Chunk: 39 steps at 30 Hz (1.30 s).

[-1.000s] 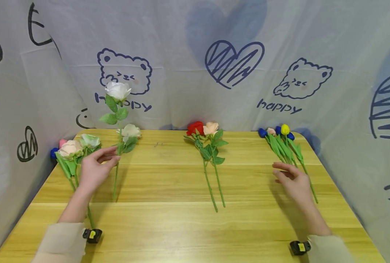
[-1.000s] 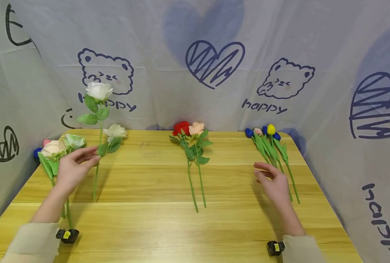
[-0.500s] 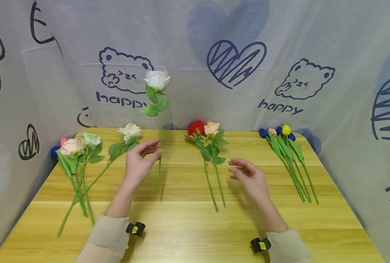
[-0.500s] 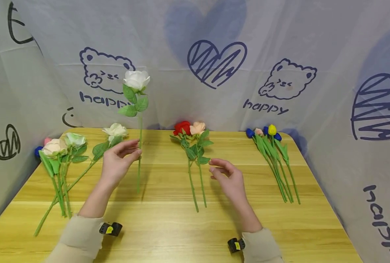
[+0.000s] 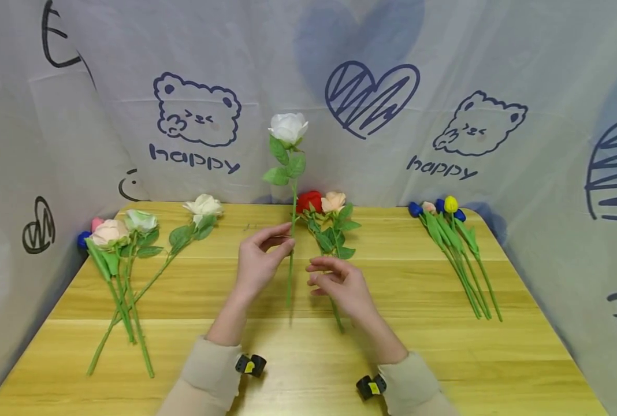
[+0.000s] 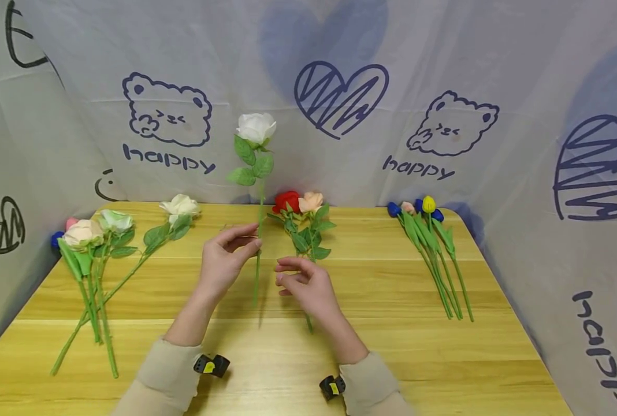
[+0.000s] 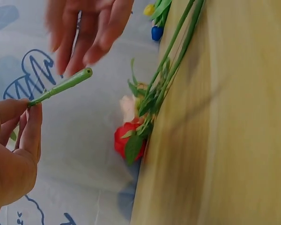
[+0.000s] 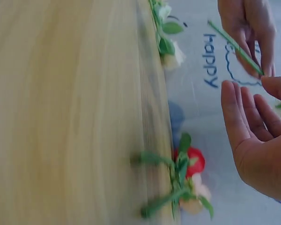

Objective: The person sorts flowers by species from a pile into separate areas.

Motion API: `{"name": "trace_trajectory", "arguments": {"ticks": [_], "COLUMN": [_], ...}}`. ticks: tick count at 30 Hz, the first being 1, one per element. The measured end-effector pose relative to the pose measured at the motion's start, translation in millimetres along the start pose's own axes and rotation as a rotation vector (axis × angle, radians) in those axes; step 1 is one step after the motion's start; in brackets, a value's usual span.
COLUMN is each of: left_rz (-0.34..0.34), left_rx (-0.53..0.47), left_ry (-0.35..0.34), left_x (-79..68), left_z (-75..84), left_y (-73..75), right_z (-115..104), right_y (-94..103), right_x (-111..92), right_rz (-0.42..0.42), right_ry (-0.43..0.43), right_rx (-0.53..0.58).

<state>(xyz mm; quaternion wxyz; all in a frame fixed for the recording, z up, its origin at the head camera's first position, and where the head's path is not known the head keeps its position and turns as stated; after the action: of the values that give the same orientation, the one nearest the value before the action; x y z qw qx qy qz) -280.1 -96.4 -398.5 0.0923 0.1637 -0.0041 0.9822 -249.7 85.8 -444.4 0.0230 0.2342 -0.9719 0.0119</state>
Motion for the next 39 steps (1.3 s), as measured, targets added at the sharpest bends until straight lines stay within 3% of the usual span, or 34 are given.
{"name": "trace_trajectory", "arguments": {"ticks": [5, 12, 25, 33, 39], "left_rz": [0.005, 0.017, 0.042, -0.01, -0.069], "left_rx": [0.016, 0.024, 0.03, 0.001, 0.039], "left_ry": [0.027, 0.043, 0.067, 0.056, 0.028], "left_x": [-0.8, -0.2, 0.1, 1.2, 0.2], "left_z": [-9.2, -15.4, -19.5, -14.0, -7.5], "left_y": [-4.3, -8.2, -18.5, -21.7, -14.7], "right_z": [11.0, 16.9, 23.3, 13.0, 11.4], "right_y": [-20.8, -28.0, -16.3, -9.9, 2.2], "right_x": [7.7, 9.8, 11.1, 7.1, 1.3], "right_rz": [-0.044, -0.031, 0.021, 0.047, 0.075], "right_ry": [-0.05, -0.082, -0.099, -0.097, -0.126], "right_rx": [0.059, 0.067, 0.044, 0.04, 0.015]}}
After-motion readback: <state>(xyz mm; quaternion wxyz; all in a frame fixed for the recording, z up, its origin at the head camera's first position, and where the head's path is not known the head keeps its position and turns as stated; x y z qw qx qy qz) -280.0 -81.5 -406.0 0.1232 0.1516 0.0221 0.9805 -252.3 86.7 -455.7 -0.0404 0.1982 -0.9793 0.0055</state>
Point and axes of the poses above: each hand's wrist, its own x-axis towards the middle knuckle, its own y-axis out of the back of the hand, z = x × y, the point moved 8 cm from there along x, towards the middle knuckle, and after that the axes turned 13 degrees about -z, right-handed, at the moved point
